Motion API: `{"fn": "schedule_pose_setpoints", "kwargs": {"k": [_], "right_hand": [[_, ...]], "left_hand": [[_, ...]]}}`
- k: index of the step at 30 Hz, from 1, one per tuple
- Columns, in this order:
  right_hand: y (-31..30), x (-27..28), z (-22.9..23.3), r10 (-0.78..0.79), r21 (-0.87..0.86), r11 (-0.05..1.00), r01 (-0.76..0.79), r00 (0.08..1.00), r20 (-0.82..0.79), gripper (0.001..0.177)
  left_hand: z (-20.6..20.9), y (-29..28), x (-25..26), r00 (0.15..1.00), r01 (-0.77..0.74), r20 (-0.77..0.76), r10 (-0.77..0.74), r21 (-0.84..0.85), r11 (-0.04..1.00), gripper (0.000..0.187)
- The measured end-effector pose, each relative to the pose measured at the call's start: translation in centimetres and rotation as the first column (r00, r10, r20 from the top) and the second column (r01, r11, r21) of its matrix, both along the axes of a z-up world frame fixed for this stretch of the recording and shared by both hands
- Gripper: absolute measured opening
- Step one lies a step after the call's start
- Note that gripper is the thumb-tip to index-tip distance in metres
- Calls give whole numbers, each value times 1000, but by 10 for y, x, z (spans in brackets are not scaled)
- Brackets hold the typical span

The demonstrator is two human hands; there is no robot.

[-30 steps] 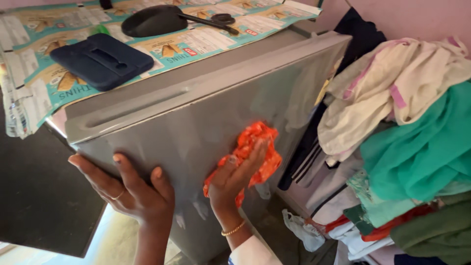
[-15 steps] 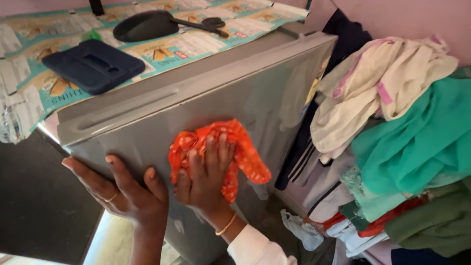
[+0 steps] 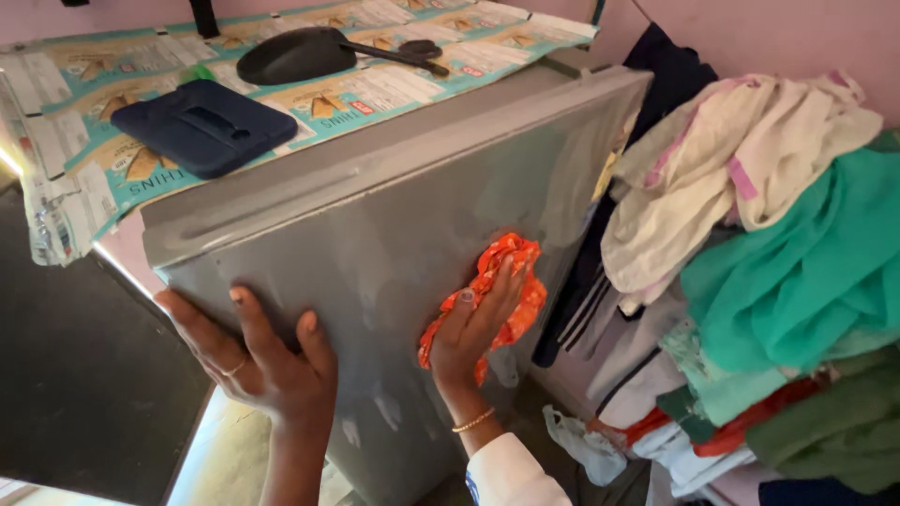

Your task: The person wipes the front surface of a silver refrigerator with an orange patterned cloth. They hold the cloth with both hands and move it across the door in repeated strokes, covering the upper and lower sections.

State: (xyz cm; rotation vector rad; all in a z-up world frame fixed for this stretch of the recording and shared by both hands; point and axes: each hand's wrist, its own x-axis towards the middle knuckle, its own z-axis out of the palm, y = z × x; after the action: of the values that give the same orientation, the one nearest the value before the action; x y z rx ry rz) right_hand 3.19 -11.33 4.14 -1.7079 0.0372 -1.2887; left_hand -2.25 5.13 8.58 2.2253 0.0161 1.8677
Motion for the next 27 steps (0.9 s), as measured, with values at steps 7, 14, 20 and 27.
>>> {"fn": "schedule_pose_setpoints", "kwargs": {"k": [7,14,20,27], "right_hand": [[40,-33,-18,124,76,990,-118,989,-78,61],[47,-41,28,144,-104,985,-139,989,39,69],[3,-8,51,85,-160,985,-66,990,116,65],[-15,4,19,27,-19,999,-27,999,27,63]], "left_hand": [[0,0,-2,999,35,-15,-35,-16,999,56],[1,1,-3,1000,23,-7,-23,-10,1000,56],[0,3,-1,1000,31,4,-31,-8,999,56],[0,2,-3,999,39,-17,-39,-1,999,56]]}}
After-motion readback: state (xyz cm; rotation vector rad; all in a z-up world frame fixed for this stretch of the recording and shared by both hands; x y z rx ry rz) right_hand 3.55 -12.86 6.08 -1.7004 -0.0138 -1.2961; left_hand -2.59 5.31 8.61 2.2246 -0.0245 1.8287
